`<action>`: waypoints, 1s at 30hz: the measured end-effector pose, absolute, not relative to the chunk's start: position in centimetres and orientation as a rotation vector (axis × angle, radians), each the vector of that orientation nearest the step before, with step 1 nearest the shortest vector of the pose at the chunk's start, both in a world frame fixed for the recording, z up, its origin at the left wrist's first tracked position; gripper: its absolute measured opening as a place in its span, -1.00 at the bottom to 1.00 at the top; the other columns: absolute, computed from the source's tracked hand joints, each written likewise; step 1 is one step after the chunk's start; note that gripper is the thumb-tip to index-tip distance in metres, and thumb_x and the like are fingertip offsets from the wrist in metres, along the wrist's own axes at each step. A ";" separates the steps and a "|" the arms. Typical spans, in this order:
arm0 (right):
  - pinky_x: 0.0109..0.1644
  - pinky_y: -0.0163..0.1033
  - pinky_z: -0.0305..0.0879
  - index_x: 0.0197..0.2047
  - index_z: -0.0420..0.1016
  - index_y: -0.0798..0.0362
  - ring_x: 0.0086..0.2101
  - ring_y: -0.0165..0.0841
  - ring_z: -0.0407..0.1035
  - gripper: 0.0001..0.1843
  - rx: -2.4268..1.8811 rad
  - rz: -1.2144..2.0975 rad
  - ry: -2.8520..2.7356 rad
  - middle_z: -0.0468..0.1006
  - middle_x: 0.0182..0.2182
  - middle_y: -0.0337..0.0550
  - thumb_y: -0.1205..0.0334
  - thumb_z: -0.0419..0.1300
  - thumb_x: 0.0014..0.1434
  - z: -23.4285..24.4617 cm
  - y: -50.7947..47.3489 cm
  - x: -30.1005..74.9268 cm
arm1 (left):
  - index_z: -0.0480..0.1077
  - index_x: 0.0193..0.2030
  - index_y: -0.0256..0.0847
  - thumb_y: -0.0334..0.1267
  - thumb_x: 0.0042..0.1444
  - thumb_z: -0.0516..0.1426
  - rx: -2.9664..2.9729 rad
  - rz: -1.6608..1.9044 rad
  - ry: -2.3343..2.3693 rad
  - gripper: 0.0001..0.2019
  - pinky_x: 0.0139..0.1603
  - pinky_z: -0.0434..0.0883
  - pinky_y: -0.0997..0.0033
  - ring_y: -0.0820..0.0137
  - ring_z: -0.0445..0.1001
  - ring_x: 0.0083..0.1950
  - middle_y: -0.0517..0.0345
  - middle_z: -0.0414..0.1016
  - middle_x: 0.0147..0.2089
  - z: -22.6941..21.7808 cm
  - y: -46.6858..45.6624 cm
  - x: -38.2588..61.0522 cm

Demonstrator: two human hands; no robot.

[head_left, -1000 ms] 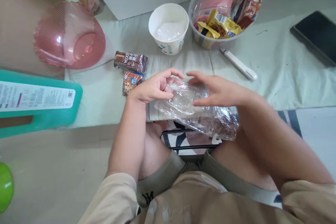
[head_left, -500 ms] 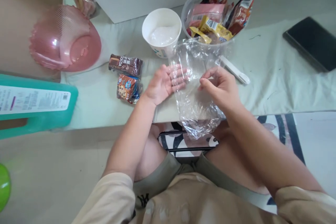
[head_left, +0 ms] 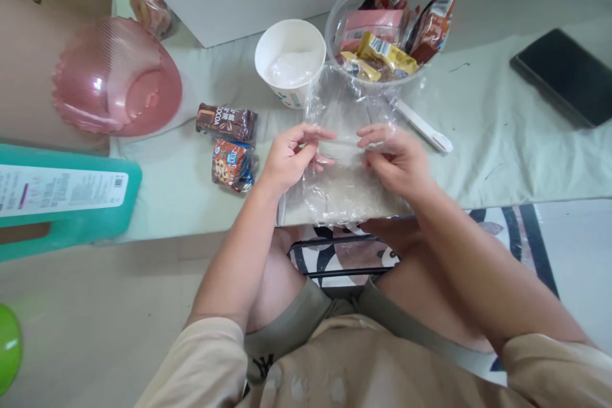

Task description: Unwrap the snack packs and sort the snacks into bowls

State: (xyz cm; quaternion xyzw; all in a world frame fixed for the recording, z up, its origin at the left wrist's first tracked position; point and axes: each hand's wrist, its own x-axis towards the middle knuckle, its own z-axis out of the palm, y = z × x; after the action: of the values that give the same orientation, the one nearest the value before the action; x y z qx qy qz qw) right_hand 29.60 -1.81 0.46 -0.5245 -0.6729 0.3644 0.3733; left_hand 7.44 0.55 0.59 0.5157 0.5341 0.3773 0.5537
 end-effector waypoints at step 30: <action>0.20 0.15 0.42 -0.48 0.65 -0.05 0.10 -0.07 0.43 -0.85 -1.155 1.008 -1.529 0.49 0.05 -0.07 0.14 0.41 0.08 -1.2 -0.2 30.7 | 0.67 -0.48 -0.06 -0.42 0.00 0.29 1.445 0.923 0.925 -0.83 -0.07 0.53 0.31 0.32 0.60 0.00 0.10 0.64 0.04 0.3 1.1 5.2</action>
State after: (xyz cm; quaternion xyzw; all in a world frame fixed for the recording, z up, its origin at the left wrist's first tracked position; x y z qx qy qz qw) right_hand 30.72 -0.24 -1.19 -0.4711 -0.6237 0.4110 0.4692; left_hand 5.20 1.12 0.32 0.6134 0.3929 0.3918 0.5620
